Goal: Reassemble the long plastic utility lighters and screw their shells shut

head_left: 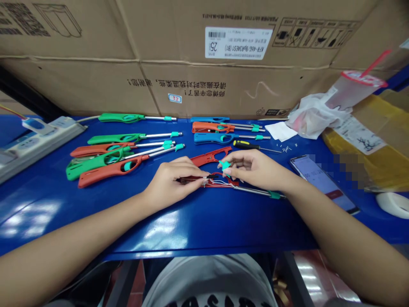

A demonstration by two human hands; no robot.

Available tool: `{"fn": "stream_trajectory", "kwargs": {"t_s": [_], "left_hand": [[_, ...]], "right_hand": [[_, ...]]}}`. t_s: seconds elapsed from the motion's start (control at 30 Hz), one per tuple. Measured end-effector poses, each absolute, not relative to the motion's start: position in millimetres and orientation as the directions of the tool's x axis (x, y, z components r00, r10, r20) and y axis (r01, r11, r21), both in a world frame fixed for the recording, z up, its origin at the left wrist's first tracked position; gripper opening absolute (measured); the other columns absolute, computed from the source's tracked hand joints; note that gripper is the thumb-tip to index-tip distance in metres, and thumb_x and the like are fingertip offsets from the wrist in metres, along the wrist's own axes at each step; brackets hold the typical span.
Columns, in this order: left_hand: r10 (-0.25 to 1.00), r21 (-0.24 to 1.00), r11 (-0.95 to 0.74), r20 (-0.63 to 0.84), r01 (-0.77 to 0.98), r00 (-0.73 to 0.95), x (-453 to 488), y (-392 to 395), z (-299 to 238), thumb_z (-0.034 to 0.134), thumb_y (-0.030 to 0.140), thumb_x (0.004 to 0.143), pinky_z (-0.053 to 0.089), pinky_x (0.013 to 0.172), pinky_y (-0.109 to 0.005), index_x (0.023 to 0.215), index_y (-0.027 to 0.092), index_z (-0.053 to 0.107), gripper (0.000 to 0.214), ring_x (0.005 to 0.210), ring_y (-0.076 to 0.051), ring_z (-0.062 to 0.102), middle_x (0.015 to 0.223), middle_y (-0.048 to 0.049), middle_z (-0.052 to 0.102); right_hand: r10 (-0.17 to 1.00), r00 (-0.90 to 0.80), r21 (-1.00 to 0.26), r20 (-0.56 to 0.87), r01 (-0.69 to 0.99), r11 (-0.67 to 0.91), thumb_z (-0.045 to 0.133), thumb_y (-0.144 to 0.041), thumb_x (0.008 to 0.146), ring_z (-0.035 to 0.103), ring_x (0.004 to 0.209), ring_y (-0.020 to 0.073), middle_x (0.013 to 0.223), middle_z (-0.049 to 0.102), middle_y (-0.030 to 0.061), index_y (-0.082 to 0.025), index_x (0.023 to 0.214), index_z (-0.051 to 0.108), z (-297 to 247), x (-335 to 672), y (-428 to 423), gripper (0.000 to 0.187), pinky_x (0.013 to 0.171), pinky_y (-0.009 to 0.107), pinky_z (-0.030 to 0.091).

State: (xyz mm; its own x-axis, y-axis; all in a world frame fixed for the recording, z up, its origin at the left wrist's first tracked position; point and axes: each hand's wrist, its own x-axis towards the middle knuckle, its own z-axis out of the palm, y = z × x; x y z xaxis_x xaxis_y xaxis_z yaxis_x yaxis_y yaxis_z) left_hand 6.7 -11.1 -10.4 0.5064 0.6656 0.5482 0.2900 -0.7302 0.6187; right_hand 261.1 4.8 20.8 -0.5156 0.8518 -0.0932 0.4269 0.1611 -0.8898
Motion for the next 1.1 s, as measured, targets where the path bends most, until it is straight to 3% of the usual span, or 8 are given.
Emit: {"fn": "stream_trajectory", "kwargs": {"t_s": [0.2,0.43,0.77,0.9,1.1], "left_hand": [[0.656,0.609,-0.74,0.559,0.287,0.507,6.5,-11.7,-10.4,0.075,0.02,0.09,0.057,0.065,-0.026,0.101,0.019,0.081,0.013,0.074,-0.015,0.067,0.085,-0.0064,0.08],[0.656,0.612,-0.741,0.569,0.277,0.497,7.3,-11.4,-11.5,0.077,0.017,0.088,0.056,0.065,-0.024,0.1,0.018,0.081,0.013,0.074,-0.014,0.066,0.085,-0.0056,0.079],[0.675,0.624,-0.724,0.553,0.295,0.488,6.7,-11.6,-11.9,0.076,0.02,0.089,0.055,0.063,-0.024,0.1,0.019,0.081,0.012,0.073,-0.015,0.066,0.085,-0.0058,0.079],[0.67,0.625,-0.728,0.563,0.281,0.484,6.7,-10.1,-12.8,0.077,0.019,0.089,0.056,0.065,-0.025,0.099,0.019,0.081,0.012,0.074,-0.015,0.067,0.086,-0.0054,0.08],[0.672,0.643,-0.722,0.561,0.256,0.483,7.5,-9.5,-14.3,0.078,0.016,0.087,0.056,0.071,-0.026,0.098,0.018,0.081,0.011,0.077,-0.015,0.07,0.091,-0.005,0.081]], "right_hand": [[0.824,-0.549,-0.919,-0.137,0.381,0.101,0.067,-0.036,0.09,0.062,0.076,0.014,0.092,0.07,0.0033,-0.018,0.113,0.069,14.6,259.2,6.9,0.029,0.073,0.03,0.052],[0.839,-0.518,-0.939,-0.165,0.342,0.026,0.077,-0.034,0.081,0.061,0.071,0.0123,0.082,0.068,-0.0003,-0.019,0.094,0.063,14.5,260.1,7.7,0.025,0.067,0.028,0.05],[0.802,-0.523,-0.927,-0.289,0.363,-0.097,0.077,-0.04,0.083,0.063,0.065,0.0118,0.079,0.073,0.0013,-0.017,0.098,0.066,13.7,262.6,7.9,0.029,0.063,0.027,0.049],[0.768,-0.566,-0.911,-0.3,0.41,-0.053,0.076,-0.036,0.083,0.063,0.069,0.0126,0.08,0.072,0.0015,-0.016,0.095,0.068,15.5,264.1,8.0,0.025,0.069,0.028,0.05],[0.732,-0.62,-0.885,-0.284,0.463,0.049,0.073,-0.037,0.084,0.055,0.068,0.0115,0.077,0.067,-0.0001,-0.016,0.095,0.072,15.5,263.0,6.7,0.023,0.063,0.025,0.042]]}}
